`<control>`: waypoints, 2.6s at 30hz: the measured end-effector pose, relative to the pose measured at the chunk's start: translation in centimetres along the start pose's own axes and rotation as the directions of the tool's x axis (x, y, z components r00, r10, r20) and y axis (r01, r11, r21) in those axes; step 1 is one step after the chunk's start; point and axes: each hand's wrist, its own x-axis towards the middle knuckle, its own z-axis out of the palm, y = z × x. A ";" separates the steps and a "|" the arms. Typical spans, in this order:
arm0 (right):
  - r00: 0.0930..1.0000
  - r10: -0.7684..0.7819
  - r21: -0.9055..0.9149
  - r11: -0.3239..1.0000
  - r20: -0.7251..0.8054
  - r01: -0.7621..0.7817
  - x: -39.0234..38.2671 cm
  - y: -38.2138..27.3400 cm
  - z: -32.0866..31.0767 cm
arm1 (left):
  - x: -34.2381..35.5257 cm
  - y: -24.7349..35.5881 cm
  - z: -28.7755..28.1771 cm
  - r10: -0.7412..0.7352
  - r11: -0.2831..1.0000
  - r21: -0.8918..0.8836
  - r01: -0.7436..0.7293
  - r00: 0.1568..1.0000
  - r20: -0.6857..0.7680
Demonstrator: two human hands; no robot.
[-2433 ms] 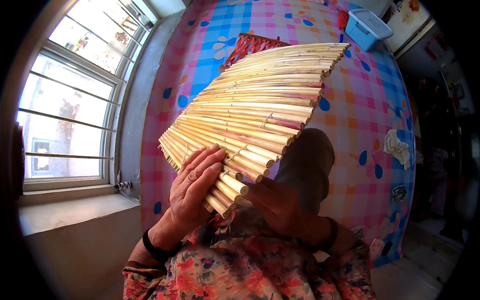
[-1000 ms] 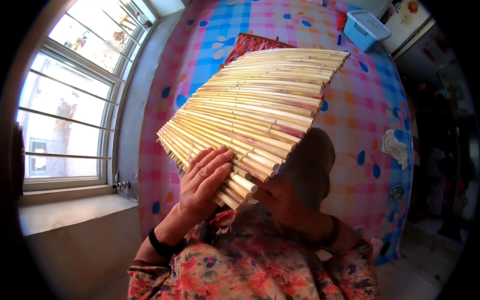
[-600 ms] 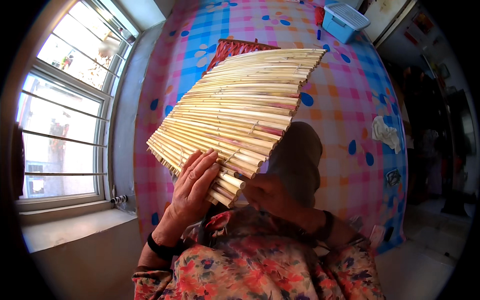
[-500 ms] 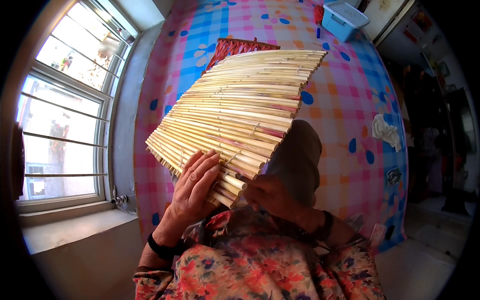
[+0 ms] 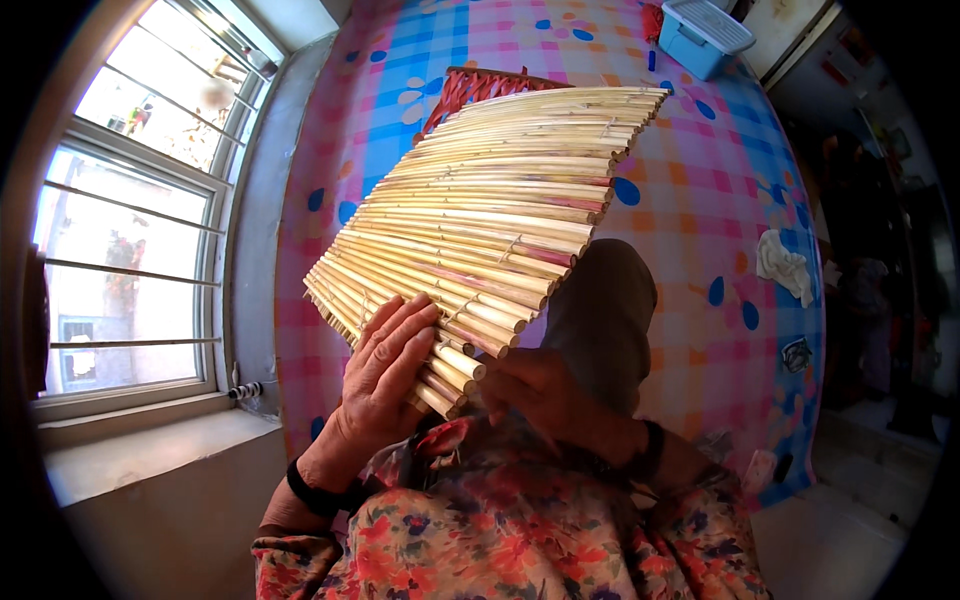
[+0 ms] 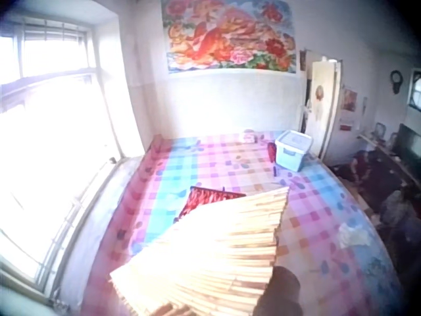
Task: The person uses a needle and thread to sew together thin bamboo sticks, building a mat on their lap while sitting on a colorful floor mat. They pull the thread through the sticks and occasionally use a pair of scissors to cut the thread.
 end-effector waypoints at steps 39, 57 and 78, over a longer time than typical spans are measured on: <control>0.952 -0.229 -0.779 0.552 0.201 0.297 -1.3 -7.0 -1.4 | -5.0 -0.9 1.6 -0.087 0.991 0.114 0.073 0.989 0.117; 0.778 -0.345 -0.661 0.411 0.524 0.628 5.6 0.8 2.5 | -8.6 -1.7 2.7 -0.146 0.979 0.160 0.130 0.985 0.096; 0.987 0.098 0.213 0.969 0.125 -0.123 11.0 -4.5 3.4 | -8.9 -2.5 0.7 -0.284 0.951 0.162 0.264 0.951 0.123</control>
